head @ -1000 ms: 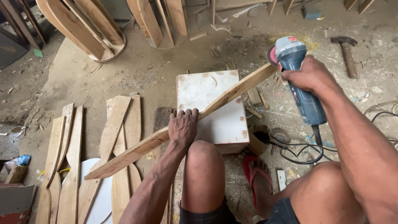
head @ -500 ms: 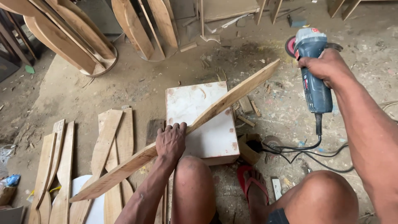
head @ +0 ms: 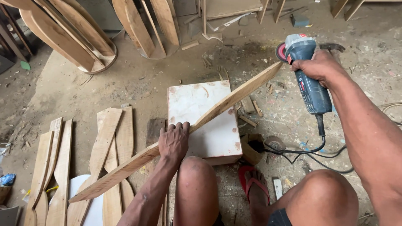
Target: The person uses an angle grinder to sand the edges and surfaces of a long, curved piece of wood. They hold the wood with one hand and move the grinder along its length, flipping the piece to work on different sides. The person then picks up a second, darker piece of wood and sands it in a similar manner.
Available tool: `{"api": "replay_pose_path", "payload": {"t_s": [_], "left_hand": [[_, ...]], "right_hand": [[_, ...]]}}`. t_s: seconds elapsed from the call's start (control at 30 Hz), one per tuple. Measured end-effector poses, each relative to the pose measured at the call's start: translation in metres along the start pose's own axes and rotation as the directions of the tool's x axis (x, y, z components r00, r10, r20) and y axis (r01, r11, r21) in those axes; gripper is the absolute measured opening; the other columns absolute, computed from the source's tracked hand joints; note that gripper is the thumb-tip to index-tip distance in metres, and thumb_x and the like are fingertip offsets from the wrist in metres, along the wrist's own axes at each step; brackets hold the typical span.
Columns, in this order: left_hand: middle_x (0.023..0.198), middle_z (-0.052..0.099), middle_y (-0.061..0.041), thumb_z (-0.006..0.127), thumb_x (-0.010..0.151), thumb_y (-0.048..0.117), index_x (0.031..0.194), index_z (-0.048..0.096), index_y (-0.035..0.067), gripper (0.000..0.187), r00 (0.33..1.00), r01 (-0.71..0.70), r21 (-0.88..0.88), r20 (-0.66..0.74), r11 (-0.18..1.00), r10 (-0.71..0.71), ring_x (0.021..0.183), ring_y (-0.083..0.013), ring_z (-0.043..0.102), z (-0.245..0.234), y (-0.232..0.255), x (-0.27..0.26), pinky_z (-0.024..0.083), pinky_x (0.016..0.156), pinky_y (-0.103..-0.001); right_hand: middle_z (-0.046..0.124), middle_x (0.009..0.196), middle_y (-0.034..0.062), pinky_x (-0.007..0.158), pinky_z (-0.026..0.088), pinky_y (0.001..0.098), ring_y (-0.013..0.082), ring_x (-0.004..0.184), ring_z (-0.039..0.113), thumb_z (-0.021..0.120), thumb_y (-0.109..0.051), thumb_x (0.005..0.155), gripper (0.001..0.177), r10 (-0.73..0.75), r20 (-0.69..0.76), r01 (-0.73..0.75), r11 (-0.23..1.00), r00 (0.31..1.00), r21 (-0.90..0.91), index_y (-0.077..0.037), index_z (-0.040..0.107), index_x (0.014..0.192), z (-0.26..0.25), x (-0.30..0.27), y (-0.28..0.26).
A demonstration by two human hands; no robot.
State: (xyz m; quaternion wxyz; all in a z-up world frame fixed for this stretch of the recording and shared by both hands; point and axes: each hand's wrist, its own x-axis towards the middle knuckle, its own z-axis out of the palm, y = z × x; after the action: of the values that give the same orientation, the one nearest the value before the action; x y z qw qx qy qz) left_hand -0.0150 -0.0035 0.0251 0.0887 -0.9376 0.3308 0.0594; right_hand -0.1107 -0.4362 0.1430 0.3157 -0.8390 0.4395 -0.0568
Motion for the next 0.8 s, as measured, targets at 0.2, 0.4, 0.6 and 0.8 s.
{"api": "replay_pose_path", "payload": {"t_s": [0.2, 0.4, 0.6, 0.8], "left_hand": [[0.092, 0.062, -0.004, 0.051, 0.104, 0.019, 0.116, 0.053, 0.015, 0.012, 0.998, -0.018, 0.038, 0.064, 0.999, 0.016, 0.084, -0.0195, 0.061, -0.002, -0.001, 0.001, 0.049, 0.08, -0.04], [0.092, 0.065, -0.004, 0.045, 0.106, 0.02, 0.111, 0.055, 0.014, 0.012, 1.0, -0.005, -0.029, -0.018, 1.0, 0.004, 0.089, -0.0197, 0.064, 0.0, -0.001, -0.003, 0.051, 0.081, -0.04], [0.111, 0.07, -0.002, 0.045, 0.093, 0.009, 0.113, 0.049, 0.02, 0.023, 0.995, -0.059, 0.044, 0.082, 0.997, 0.055, 0.106, -0.0241, 0.067, -0.005, -0.005, -0.002, 0.046, 0.08, -0.04], [0.109, 0.069, -0.001, 0.046, 0.093, 0.01, 0.113, 0.048, 0.021, 0.022, 0.996, -0.057, 0.066, 0.068, 0.996, 0.053, 0.105, -0.0246, 0.067, 0.005, -0.006, 0.003, 0.045, 0.079, -0.041]], "right_hand": [[0.062, 0.074, 0.0154, 0.047, 0.051, 0.0398, 0.0266, 0.051, 0.057, 0.074, -0.015, 0.09, 0.025, 0.03, 0.123, -0.029, 1.0, 0.992, -0.012, 0.006, 0.064, 0.1, 0.003, -0.023, -0.019], [0.059, 0.078, 0.0169, 0.052, 0.052, 0.0402, 0.0279, 0.059, 0.058, 0.073, -0.008, 0.09, 0.028, 0.091, 0.252, -0.09, 0.996, 0.963, -0.015, 0.007, 0.06, 0.109, 0.012, -0.067, -0.046], [0.069, 0.111, 0.0306, 0.084, 0.056, 0.0577, 0.0462, 0.108, 0.068, 0.078, -0.027, 0.077, 0.058, -0.044, 0.266, 0.073, 0.993, 0.963, -0.098, 0.004, 0.062, 0.123, 0.044, -0.119, -0.069], [0.068, 0.121, 0.0283, 0.095, 0.053, 0.0543, 0.0417, 0.118, 0.066, 0.075, -0.035, 0.076, 0.067, -0.023, 0.269, 0.078, 0.977, 0.963, -0.196, 0.0, 0.055, 0.13, 0.044, -0.115, -0.069]]}}
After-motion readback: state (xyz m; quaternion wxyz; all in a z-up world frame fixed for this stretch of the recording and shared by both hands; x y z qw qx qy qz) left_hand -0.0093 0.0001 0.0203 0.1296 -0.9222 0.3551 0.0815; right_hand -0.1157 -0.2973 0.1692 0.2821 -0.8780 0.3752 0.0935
